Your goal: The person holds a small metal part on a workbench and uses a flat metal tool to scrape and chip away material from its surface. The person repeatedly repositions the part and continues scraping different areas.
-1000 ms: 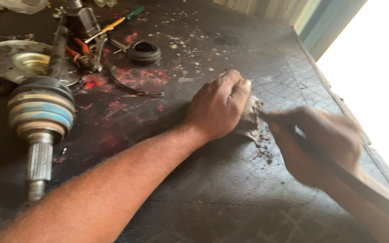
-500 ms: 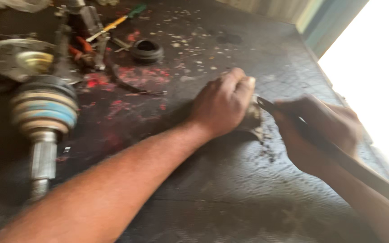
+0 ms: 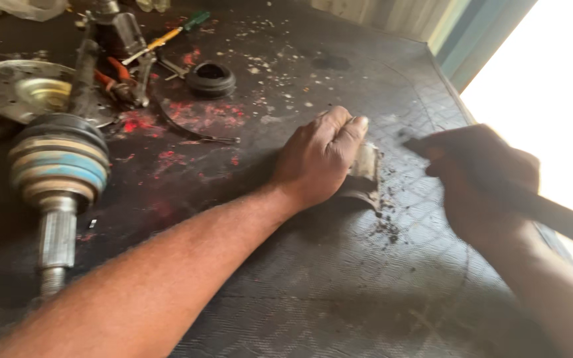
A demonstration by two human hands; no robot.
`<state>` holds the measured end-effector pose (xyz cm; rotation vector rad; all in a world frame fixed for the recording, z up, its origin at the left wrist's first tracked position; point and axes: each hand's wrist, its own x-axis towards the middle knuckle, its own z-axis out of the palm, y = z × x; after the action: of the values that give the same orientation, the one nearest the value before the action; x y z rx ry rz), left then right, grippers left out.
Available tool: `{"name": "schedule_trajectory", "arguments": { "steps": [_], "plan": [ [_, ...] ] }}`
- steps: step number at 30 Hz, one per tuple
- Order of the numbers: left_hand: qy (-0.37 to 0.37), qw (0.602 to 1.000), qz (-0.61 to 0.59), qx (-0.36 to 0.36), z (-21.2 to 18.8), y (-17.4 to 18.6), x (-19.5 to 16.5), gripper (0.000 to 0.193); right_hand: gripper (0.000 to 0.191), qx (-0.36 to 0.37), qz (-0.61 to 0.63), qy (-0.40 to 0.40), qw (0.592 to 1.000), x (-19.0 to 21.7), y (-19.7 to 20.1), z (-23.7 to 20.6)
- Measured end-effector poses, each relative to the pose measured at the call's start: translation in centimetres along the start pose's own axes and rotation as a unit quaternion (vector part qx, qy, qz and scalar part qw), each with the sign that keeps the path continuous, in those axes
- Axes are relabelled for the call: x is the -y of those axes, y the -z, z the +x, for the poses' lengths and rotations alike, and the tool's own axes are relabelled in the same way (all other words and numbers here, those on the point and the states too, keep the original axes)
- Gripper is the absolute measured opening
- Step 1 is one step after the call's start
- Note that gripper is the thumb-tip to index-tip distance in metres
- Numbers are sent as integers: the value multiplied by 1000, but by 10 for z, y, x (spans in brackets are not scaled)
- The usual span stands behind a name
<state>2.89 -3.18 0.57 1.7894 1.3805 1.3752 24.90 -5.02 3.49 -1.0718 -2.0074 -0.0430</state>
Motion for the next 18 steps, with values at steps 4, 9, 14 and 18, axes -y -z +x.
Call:
{"name": "schedule_trajectory", "arguments": {
  "steps": [4,9,14,18],
  "plan": [
    [26,996,-82,-22,2,8,1,46,6,-79,62,110,989,-1,10,2],
    [-5,996,-85,-39,3,6,6,45,9,-53,18,109,992,12,14,-7],
    [-15,999,-13,-41,6,-2,11,39,15,-9,-32,74,997,30,7,-9],
    [-65,996,41,-52,7,-5,13,37,12,38,39,103,993,40,1,-4]
  ]
}}
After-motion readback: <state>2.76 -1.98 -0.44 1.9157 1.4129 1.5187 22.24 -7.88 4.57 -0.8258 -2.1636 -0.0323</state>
